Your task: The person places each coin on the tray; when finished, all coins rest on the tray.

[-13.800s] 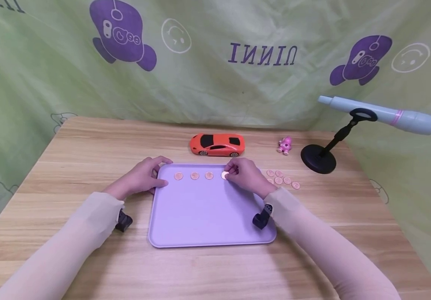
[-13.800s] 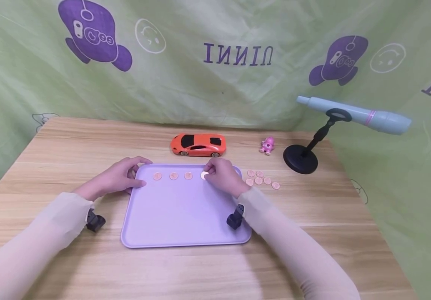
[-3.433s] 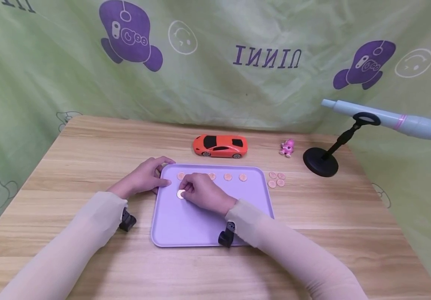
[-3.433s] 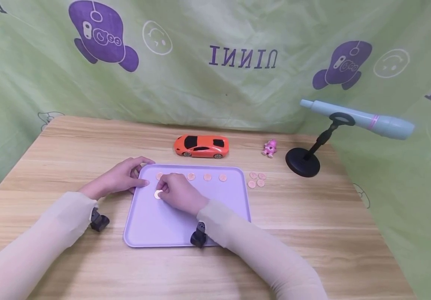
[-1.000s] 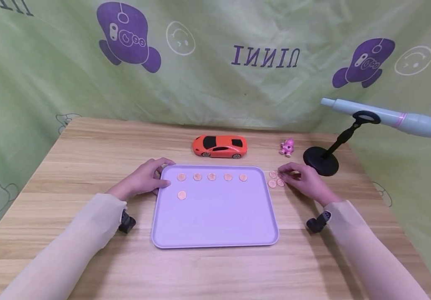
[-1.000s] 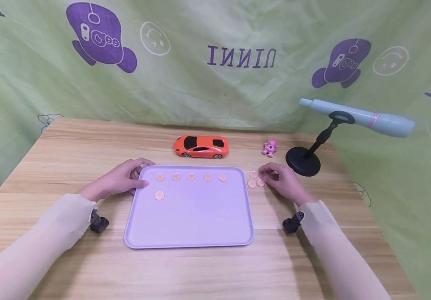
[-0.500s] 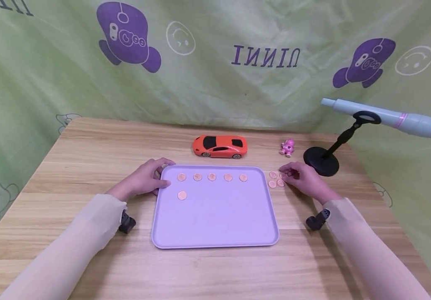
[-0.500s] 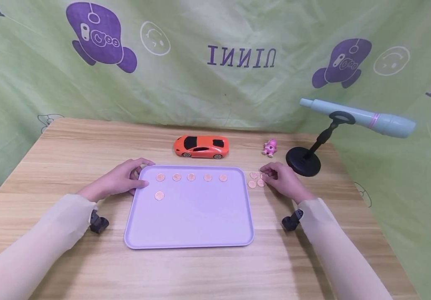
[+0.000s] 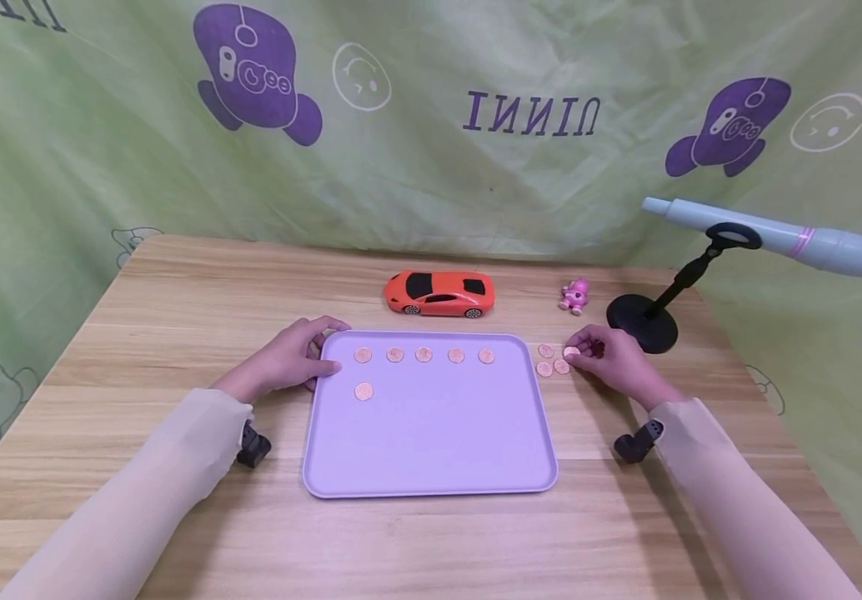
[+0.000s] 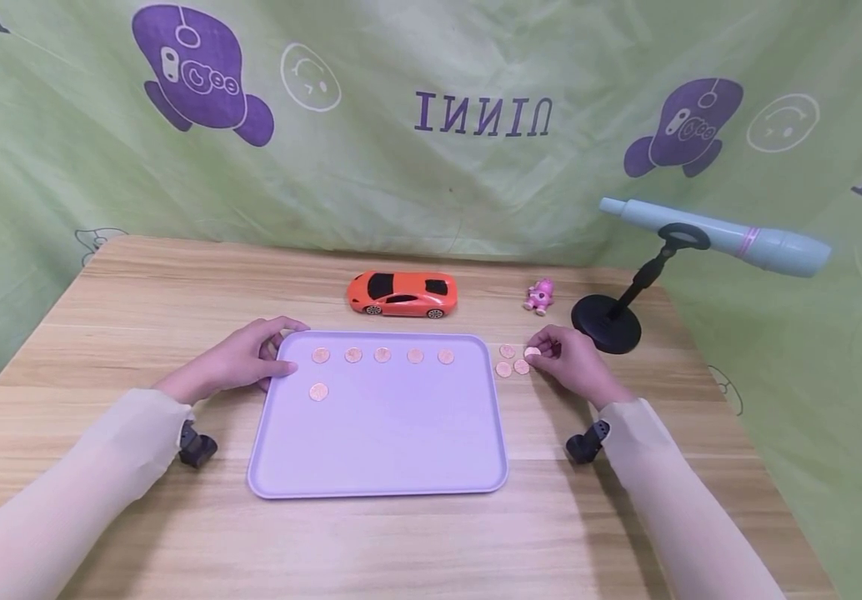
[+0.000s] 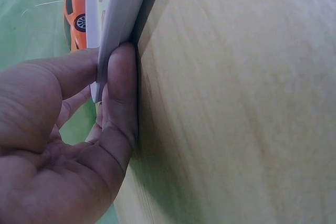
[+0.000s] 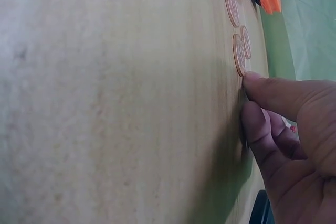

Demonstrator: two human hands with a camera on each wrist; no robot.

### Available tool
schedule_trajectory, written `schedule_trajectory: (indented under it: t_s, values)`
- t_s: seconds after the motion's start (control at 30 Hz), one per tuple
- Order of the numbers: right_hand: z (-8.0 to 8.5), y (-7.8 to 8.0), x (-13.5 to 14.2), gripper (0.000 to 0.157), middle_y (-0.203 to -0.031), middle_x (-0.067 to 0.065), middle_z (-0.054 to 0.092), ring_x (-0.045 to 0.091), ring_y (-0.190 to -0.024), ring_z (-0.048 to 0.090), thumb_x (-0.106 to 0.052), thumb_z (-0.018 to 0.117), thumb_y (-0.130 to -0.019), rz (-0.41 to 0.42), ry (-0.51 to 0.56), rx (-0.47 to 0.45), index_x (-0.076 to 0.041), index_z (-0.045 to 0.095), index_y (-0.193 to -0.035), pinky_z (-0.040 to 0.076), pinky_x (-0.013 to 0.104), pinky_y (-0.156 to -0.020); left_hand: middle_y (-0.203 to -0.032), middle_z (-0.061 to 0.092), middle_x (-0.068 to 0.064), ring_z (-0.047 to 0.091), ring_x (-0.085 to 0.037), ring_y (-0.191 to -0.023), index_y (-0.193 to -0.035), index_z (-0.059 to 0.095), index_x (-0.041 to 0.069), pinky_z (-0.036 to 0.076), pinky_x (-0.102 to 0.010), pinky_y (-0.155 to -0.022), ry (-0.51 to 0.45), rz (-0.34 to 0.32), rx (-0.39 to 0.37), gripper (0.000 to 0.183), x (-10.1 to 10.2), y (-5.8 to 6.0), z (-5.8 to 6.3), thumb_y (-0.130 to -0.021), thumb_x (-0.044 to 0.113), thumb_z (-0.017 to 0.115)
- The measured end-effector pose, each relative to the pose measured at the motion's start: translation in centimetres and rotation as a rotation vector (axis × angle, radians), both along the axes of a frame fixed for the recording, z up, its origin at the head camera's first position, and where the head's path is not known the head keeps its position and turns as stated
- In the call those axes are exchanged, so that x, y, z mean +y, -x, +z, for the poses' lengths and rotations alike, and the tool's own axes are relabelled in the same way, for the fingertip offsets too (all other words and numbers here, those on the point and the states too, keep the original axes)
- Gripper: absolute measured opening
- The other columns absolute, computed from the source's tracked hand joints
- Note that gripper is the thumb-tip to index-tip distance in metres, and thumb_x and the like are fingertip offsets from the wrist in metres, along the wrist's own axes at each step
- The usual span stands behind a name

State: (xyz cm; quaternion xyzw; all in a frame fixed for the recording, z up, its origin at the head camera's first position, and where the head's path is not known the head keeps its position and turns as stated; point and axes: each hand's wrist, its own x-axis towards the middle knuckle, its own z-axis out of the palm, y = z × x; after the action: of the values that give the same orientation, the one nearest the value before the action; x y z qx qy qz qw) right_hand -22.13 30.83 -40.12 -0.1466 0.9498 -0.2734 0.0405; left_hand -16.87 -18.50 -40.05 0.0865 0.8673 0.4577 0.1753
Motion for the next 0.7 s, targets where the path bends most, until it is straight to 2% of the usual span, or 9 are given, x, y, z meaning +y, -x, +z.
schedule_trajectory:
  t_s: [0.43,0.53,0.7]
  values:
    - [-0.1,-0.3,0.3,0.018,-0.092,0.013,0.074,0.01,-0.08,0.061,-0.014,0.077,-0.096,-0.03,0.019,-0.007,0.0,0.073,-0.106,0.051,0.013,-0.068,-0.114,0.048,-0.025,0.066,-0.019,-0.079,-0.15,0.047,0.002,0.064,-0.03,-0.06,0.001,0.011,-0.009,0.057,0.1,-0.2,0.0,-0.097,-0.002,0.068]
    - [0.3,-0.3,0.2,0.02,-0.093,0.013,0.075,0.011,-0.079,0.061,-0.016,0.077,-0.096,-0.053,0.028,-0.018,0.0,0.075,-0.108,0.052,0.014,-0.066,-0.114,0.048,-0.025,0.067,-0.019,-0.079,-0.151,0.047,0.002,0.064,-0.03,-0.06,0.004,0.007,-0.009,0.057,0.1,-0.1,0.1,-0.097,-0.002,0.068]
    - [1.4,-0.6,-0.8,0.026,-0.102,0.018,0.075,0.009,-0.08,0.062,-0.018,0.074,-0.099,-0.078,0.109,-0.084,0.001,0.073,-0.117,0.054,0.017,-0.064,-0.113,0.049,-0.025,0.067,-0.019,-0.079,-0.151,0.047,0.001,0.064,-0.03,-0.06,0.001,0.004,-0.007,0.057,0.1,-0.1,0.2,-0.097,-0.002,0.068]
